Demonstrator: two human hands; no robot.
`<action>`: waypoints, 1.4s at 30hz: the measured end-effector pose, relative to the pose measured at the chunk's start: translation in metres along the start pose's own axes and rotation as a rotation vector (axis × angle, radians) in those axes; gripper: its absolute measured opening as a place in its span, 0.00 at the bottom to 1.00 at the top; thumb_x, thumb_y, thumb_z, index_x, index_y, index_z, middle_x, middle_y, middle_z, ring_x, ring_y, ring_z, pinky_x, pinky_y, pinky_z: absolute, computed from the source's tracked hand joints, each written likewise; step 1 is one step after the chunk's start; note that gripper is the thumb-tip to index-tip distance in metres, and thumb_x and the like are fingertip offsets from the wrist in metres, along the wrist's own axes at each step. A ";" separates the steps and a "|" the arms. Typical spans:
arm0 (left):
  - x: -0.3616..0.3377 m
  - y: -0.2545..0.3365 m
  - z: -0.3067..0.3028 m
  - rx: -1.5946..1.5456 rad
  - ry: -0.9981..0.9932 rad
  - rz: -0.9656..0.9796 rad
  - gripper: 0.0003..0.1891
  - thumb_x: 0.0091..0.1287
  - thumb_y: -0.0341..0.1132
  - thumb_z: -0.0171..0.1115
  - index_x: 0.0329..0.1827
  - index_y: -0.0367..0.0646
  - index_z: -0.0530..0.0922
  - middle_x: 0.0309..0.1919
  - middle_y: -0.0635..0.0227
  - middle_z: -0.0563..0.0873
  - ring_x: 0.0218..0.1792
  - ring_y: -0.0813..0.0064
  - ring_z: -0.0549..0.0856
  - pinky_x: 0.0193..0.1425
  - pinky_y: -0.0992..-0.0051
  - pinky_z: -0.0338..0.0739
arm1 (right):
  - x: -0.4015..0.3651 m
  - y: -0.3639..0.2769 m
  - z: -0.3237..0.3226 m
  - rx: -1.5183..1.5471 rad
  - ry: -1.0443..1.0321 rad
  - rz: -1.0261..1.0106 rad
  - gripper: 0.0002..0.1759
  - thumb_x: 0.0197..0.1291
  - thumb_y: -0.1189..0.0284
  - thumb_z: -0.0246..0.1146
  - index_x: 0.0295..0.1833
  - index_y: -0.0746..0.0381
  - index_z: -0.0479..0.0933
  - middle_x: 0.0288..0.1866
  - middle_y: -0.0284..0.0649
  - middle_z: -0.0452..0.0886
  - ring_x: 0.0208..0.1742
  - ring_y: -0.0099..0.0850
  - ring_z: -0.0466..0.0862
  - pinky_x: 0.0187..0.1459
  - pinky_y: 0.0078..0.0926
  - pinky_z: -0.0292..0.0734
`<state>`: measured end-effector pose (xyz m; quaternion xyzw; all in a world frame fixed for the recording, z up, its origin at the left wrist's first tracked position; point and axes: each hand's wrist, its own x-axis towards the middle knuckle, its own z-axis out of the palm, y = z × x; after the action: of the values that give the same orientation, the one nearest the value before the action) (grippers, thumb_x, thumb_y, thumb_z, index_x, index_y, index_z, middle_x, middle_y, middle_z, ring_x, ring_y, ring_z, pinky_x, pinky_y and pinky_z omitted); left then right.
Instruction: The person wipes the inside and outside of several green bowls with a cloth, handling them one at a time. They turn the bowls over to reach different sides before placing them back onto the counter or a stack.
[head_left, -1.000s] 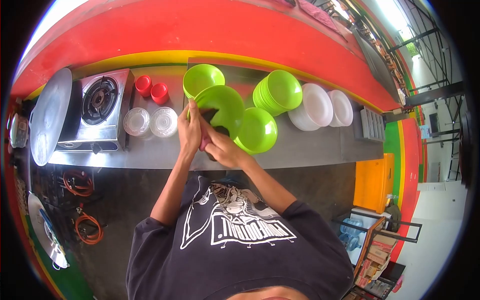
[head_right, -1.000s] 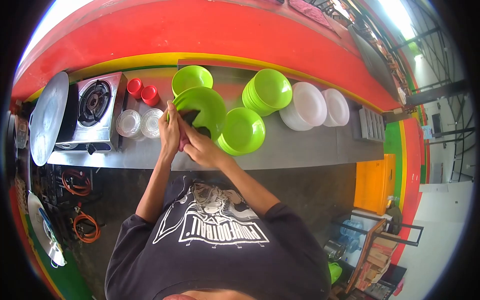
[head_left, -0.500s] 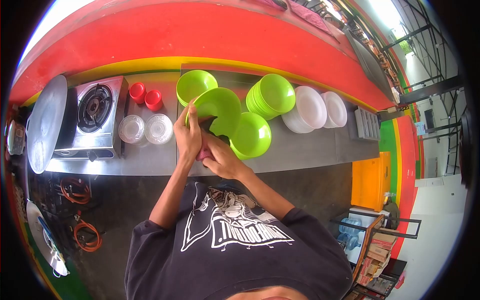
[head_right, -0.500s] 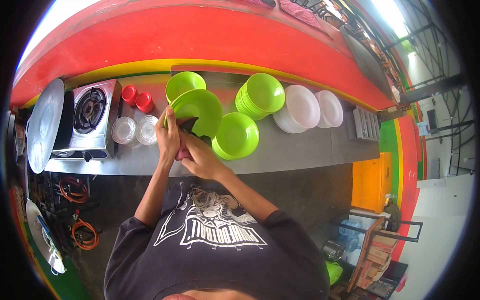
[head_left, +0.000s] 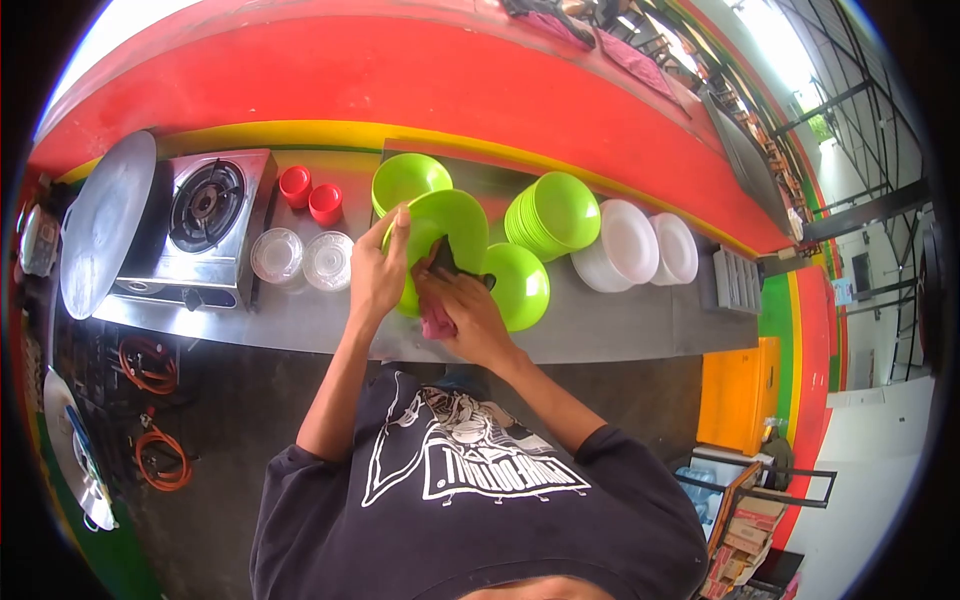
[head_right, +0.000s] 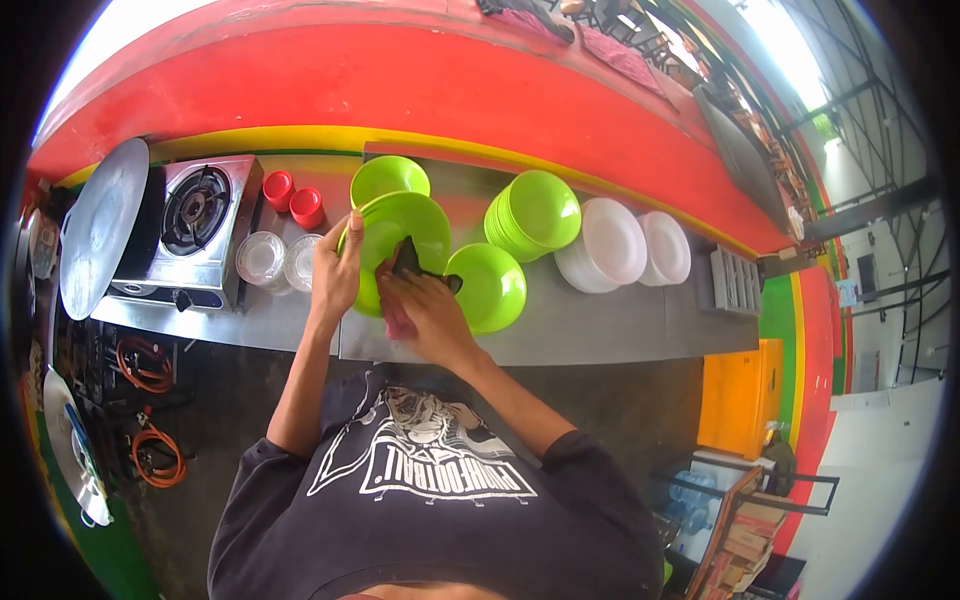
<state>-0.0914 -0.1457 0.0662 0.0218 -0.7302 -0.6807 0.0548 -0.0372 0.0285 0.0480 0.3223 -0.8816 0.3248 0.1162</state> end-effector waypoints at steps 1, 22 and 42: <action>0.002 -0.006 0.004 0.029 0.012 -0.006 0.29 0.78 0.55 0.54 0.62 0.36 0.82 0.49 0.45 0.89 0.54 0.55 0.89 0.59 0.64 0.80 | 0.002 -0.004 0.005 0.087 -0.008 0.027 0.42 0.47 0.73 0.74 0.72 0.64 0.71 0.61 0.51 0.81 0.64 0.52 0.79 0.64 0.46 0.73; 0.001 -0.008 0.025 -0.419 -0.184 0.023 0.31 0.67 0.32 0.59 0.74 0.32 0.69 0.59 0.55 0.84 0.53 0.70 0.86 0.60 0.72 0.78 | -0.001 -0.022 0.011 0.253 0.277 0.192 0.32 0.46 0.77 0.75 0.62 0.62 0.80 0.58 0.46 0.86 0.58 0.43 0.86 0.60 0.40 0.80; -0.001 -0.004 0.005 -0.445 -0.261 -0.200 0.23 0.73 0.39 0.57 0.63 0.27 0.76 0.54 0.52 0.86 0.58 0.64 0.84 0.65 0.69 0.77 | -0.014 -0.002 -0.002 0.217 -0.122 0.074 0.46 0.60 0.63 0.71 0.79 0.65 0.60 0.74 0.57 0.70 0.76 0.54 0.69 0.75 0.46 0.64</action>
<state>-0.0916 -0.1412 0.0623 -0.0065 -0.5577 -0.8235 -0.1039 -0.0253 0.0354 0.0443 0.3193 -0.8579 0.4022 0.0149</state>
